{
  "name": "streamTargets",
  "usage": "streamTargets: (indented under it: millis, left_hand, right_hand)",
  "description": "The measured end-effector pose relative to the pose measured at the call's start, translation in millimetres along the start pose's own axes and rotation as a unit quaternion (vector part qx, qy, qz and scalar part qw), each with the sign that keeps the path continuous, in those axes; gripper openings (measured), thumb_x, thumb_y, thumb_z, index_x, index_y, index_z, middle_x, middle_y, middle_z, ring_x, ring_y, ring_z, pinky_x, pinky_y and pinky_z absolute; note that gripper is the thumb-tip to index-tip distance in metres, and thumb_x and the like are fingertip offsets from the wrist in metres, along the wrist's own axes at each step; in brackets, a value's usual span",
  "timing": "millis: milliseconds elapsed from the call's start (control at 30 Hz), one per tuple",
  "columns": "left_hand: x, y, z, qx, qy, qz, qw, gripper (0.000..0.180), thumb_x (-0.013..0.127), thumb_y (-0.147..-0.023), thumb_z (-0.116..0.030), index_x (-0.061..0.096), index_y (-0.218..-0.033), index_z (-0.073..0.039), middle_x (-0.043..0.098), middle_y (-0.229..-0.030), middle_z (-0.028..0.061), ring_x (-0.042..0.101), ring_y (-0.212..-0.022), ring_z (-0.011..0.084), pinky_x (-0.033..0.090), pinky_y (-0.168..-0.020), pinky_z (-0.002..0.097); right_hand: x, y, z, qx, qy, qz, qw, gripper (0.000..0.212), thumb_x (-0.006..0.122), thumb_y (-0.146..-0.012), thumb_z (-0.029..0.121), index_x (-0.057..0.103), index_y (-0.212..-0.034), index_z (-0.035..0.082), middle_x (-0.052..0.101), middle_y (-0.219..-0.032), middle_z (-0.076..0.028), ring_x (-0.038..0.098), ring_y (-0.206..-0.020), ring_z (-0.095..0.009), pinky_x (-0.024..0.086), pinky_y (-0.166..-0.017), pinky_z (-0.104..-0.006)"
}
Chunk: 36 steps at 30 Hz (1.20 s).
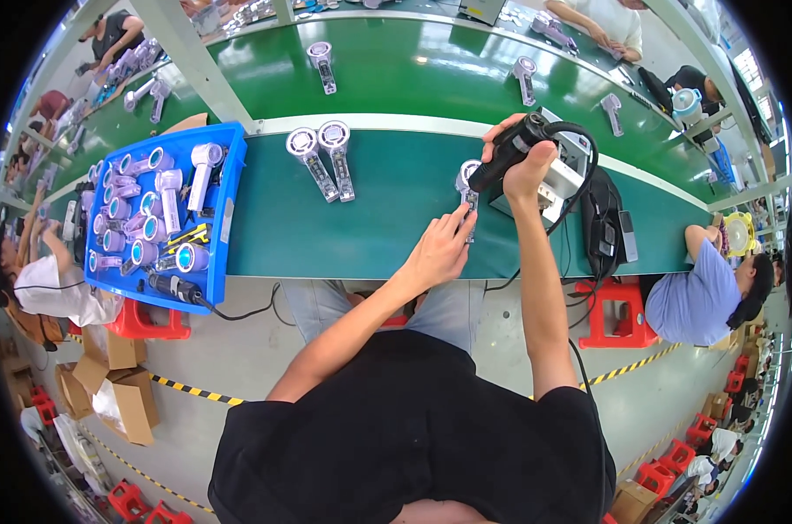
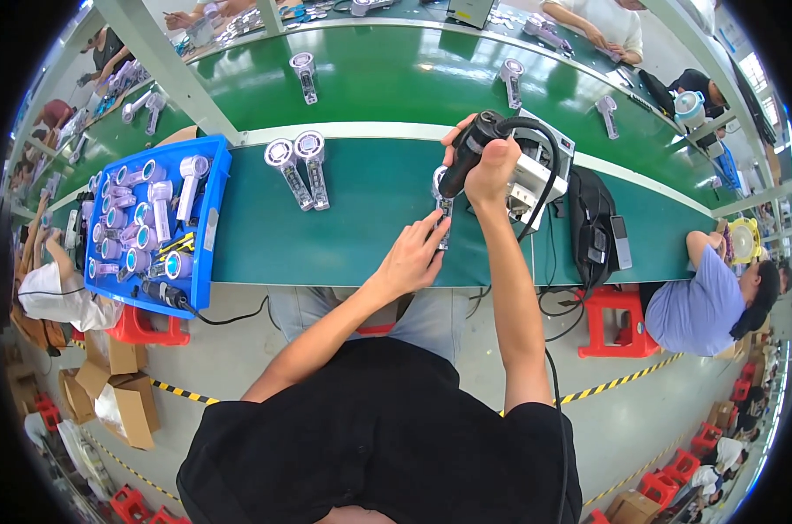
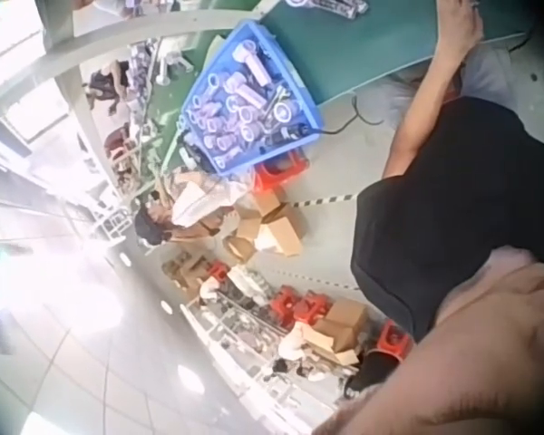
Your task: Using an electric screwdriver to secure screws on circular electronic components on an assembly line.
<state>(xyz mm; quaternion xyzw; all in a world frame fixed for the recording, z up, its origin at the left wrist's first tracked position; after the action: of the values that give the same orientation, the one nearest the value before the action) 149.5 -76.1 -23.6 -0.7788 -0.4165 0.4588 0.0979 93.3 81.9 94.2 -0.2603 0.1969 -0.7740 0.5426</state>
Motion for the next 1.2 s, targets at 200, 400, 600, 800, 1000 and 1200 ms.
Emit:
streamTargets:
  millis: [200, 400, 600, 800, 1000, 1200]
  left_hand:
    - [2, -1, 2, 0.001, -0.008, -0.003, 1.000, 0.058, 0.065, -0.077, 0.000, 0.052, -0.133, 0.008, 0.050, -0.136, 0.0256, 0.057, -0.101, 0.0351, 0.048, -0.086, 0.0432]
    - [1, -2, 2, -0.003, -0.007, 0.004, 1.000, 0.057, 0.065, -0.078, -0.002, 0.053, -0.132, 0.008, 0.050, -0.136, 0.0248, 0.056, -0.101, 0.0346, 0.048, -0.086, 0.0430]
    - [3, -3, 0, -0.006, -0.007, 0.007, 1.000, 0.056, 0.066, -0.078, -0.003, 0.054, -0.132, 0.007, 0.051, -0.136, 0.0240, 0.056, -0.101, 0.0347, 0.048, -0.086, 0.0432]
    - [4, -3, -3, -0.007, -0.039, -0.002, 0.999, 0.056, 0.068, -0.076, -0.004, 0.056, -0.131, 0.005, 0.053, -0.134, 0.0237, 0.057, -0.099, 0.0343, 0.049, -0.082, 0.0421]
    - [14, -21, 2, -0.022, -0.095, -0.024, 0.995, 0.058, 0.074, -0.077, -0.011, 0.057, -0.131, 0.002, 0.055, -0.133, 0.0196, 0.058, -0.093, 0.0328, 0.050, -0.077, 0.0416]
    - [12, -25, 8, -0.003, -0.035, -0.016, 0.999, 0.058, 0.074, -0.081, -0.013, 0.056, -0.135, -0.003, 0.053, -0.136, 0.0181, 0.058, -0.101, 0.0323, 0.048, -0.084, 0.0406]
  right_hand:
    - [3, 6, -3, 0.020, 0.002, 0.008, 1.000, 0.096, 0.048, -0.077, 0.089, 0.057, -0.096, -0.004, 0.065, -0.072, -0.015, 0.060, -0.052, -0.019, 0.048, -0.048, -0.0285]
    - [9, 13, -3, 0.053, 0.006, 0.028, 0.998, 0.102, 0.051, -0.067, 0.094, 0.055, -0.093, -0.004, 0.060, -0.067, -0.015, 0.059, -0.051, -0.020, 0.047, -0.047, -0.0290]
    - [9, 17, -6, 0.028, 0.007, 0.015, 0.999, 0.100, 0.049, -0.070, 0.092, 0.060, -0.087, -0.006, 0.062, -0.066, -0.011, 0.059, -0.050, -0.015, 0.046, -0.045, -0.0262]
    - [-16, 13, 9, 0.021, -0.030, -0.042, 0.998, 0.093, 0.047, -0.074, 0.092, 0.057, -0.097, 0.002, 0.065, -0.074, -0.016, 0.060, -0.054, -0.022, 0.049, -0.050, -0.0313]
    - [-81, -18, 74, -0.044, 0.109, -0.117, 0.986, 0.089, 0.037, -0.087, 0.085, 0.054, -0.098, -0.001, 0.062, -0.068, -0.015, 0.058, -0.048, -0.020, 0.048, -0.045, -0.0294]
    - [-103, -30, 58, 0.016, 0.127, -0.137, 0.982, 0.083, 0.033, -0.094, 0.077, 0.055, -0.102, -0.002, 0.065, -0.072, -0.017, 0.058, -0.047, -0.020, 0.047, -0.043, -0.0311]
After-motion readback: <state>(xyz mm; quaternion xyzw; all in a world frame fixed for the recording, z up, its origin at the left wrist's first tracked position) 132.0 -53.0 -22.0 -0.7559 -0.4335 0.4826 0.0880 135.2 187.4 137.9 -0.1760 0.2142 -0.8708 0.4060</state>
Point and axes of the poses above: each hand's wrist, its own y-axis away from the middle knuckle, its own x-axis out of the palm, z = x × y, the point moved 1 cm from there along -y, towards the middle knuckle
